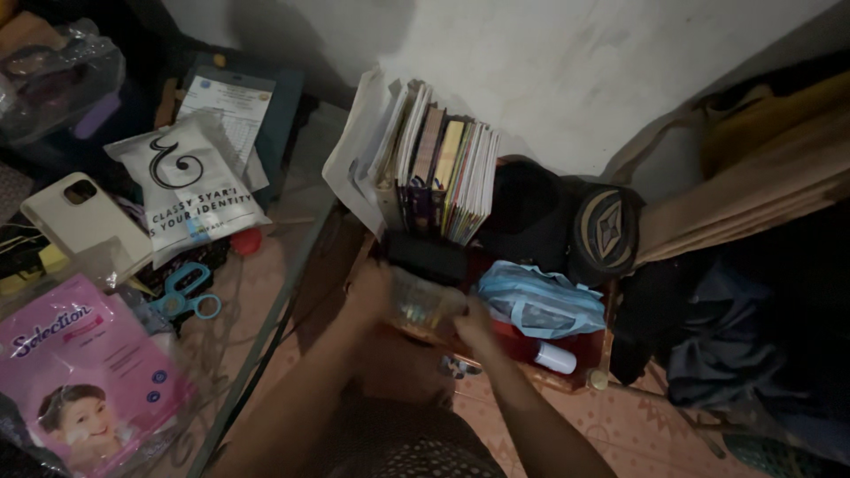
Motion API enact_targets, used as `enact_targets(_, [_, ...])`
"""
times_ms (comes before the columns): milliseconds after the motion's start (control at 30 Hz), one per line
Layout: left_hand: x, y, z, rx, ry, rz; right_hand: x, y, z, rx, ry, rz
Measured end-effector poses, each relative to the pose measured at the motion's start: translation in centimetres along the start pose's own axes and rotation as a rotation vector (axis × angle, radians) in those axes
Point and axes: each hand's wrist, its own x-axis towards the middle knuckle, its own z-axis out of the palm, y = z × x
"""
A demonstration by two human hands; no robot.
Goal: The person packs various items into a small blue bag. They place a black object, a small bottle, a red cap, a white bottle, a pair of scissors, a white packet, a red box, a yellow toy car, and a white pouch into the bag.
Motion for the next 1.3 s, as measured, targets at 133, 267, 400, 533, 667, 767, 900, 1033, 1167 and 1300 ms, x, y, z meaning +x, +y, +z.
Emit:
enact_targets(133, [-2.7,-1.2,-2.2,-0.062,0.104,0.127,-2.8,-3.2,-3.8,0.028,-0.195,0.072])
enact_targets(267, [-5.7,-0.7,-4.4,-0.067,0.257,0.324,-5.3,-5.7,-6.6,0.514,-0.26,0.158])
enact_targets(400, [-5.9,0.0,-6.4,-0.219,0.119,0.215,-5.6,-7.3,-8.1,0.598,-0.262,0.137])
enact_targets(533, [-2.3,0.0,-8.1,-0.645,-0.065,0.022,-3.7,-7.4,-9.8,0.596,-0.192,0.157])
enact_targets(667, [-1.1,0.0,-8.6,-1.014,-0.157,-0.087,-2.5,-7.4,-11.3,0.639,-0.167,0.137])
enact_targets(767, [-0.5,0.0,-8.4,-1.15,-0.161,0.062,-2.6,-8.2,-11.9,0.689,-0.116,0.158])
enact_targets(900, [-0.2,-0.3,-7.9,-1.137,-0.156,0.048,-3.5,-9.5,-13.0,0.717,-0.104,0.076])
enact_targets(1033, [0.3,-0.4,-7.6,-1.171,-0.185,0.044,-4.1,-10.7,-13.7,0.717,-0.108,0.068])
enact_targets(1167, [0.3,-0.3,-7.3,-1.2,-0.182,0.038,-4.6,-11.6,-14.1,0.692,-0.083,0.096])
enact_targets(1300, [0.0,-0.5,-8.0,-1.176,-0.223,0.029,-4.9,-11.6,-14.5,0.699,-0.107,0.048])
